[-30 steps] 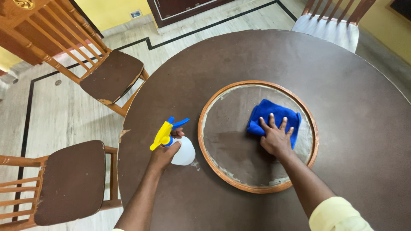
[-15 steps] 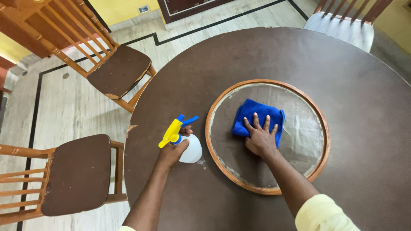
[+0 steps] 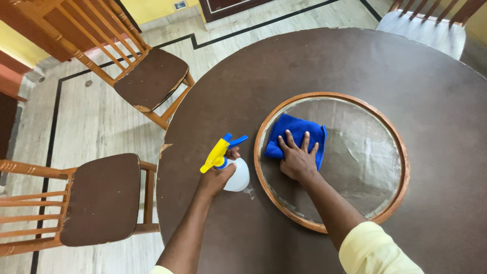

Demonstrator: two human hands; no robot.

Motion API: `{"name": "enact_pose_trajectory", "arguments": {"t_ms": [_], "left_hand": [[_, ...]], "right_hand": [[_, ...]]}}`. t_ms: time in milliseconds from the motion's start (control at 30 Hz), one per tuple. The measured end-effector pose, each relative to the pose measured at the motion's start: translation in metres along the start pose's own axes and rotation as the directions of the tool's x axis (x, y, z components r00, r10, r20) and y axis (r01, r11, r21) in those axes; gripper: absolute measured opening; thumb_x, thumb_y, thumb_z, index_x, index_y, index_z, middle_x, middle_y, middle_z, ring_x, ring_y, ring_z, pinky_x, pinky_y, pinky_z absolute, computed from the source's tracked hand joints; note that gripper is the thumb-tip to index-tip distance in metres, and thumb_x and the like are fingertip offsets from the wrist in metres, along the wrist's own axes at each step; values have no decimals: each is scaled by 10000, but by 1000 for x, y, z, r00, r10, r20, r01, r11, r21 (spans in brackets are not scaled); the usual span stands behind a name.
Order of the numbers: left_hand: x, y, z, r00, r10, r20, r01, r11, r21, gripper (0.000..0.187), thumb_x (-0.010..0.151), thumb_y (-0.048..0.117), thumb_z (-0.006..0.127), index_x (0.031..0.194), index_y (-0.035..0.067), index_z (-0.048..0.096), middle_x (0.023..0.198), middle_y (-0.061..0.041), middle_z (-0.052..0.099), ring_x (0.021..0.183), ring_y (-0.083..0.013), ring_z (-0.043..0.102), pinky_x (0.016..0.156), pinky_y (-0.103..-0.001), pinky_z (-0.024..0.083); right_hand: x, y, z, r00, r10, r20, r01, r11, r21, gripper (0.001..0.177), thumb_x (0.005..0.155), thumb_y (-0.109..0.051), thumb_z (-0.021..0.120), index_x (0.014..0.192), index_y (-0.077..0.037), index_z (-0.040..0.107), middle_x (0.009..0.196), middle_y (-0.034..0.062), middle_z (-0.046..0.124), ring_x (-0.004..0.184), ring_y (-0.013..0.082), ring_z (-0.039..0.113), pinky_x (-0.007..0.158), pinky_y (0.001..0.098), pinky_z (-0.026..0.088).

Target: The person sprays a liquid onto a circular tray and wipes the surface thoroughly using a blue cloth.

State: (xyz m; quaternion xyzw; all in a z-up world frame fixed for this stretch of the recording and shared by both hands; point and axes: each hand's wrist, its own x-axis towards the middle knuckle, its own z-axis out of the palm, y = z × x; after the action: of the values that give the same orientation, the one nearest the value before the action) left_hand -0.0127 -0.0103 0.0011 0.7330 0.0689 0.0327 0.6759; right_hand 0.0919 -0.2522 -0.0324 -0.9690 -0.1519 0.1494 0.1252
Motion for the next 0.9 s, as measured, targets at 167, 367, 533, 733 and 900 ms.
{"name": "enact_pose_trajectory", "arguments": {"t_ms": [167, 367, 533, 733, 900], "left_hand": [[-4, 11, 4, 999, -26, -26, 25, 999, -35, 422, 824, -12, 586, 1237, 50, 645, 1143, -20, 699, 1162, -154, 642, 1055, -355, 474], [-6, 24, 5, 996, -81, -32, 81, 997, -18, 423, 823, -11, 580, 1233, 62, 655, 1133, -9, 697, 1159, -143, 641, 1041, -346, 472], [-5, 21, 5, 998, -55, -27, 54, 998, -32, 409, 826, -12, 580, 1221, 58, 656, 1136, -24, 697, 1157, -154, 647, 1044, -346, 479], [-3, 14, 3, 1000, -5, -16, 5, 1000, -18, 396, 820, -10, 575, 1205, 45, 650, 1163, -28, 696, 1167, -163, 643, 1051, -348, 476], [-3, 13, 2, 1000, -18, -21, 18, 999, -39, 416, 813, -4, 585, 1220, 57, 647, 1158, -22, 694, 1164, -163, 641, 1048, -350, 474]], "right_hand": [[2, -19, -10, 997, -17, 69, 17, 1000, 7, 868, 788, -193, 631, 1578, -363, 315, 1712, -84, 116, 1545, 497, -61, 1123, 818, 49], [-4, -34, -20, 990, 18, 142, -19, 1000, 5, 893, 780, -165, 645, 1554, -473, 323, 1714, -106, 82, 1537, 509, -106, 1108, 844, 23], [-12, -39, -23, 985, 20, 173, -23, 1000, 15, 874, 786, -161, 649, 1539, -485, 347, 1713, -108, 74, 1525, 539, -129, 1095, 857, 18], [-25, -46, -22, 980, 16, 199, -22, 999, 28, 806, 808, -192, 659, 1515, -480, 399, 1713, -113, 84, 1523, 545, -130, 1088, 869, 14], [-49, -46, -16, 988, -33, 149, 27, 999, 43, 735, 830, -232, 656, 1497, -450, 437, 1706, -113, 123, 1528, 537, -89, 1078, 873, 38]]}}
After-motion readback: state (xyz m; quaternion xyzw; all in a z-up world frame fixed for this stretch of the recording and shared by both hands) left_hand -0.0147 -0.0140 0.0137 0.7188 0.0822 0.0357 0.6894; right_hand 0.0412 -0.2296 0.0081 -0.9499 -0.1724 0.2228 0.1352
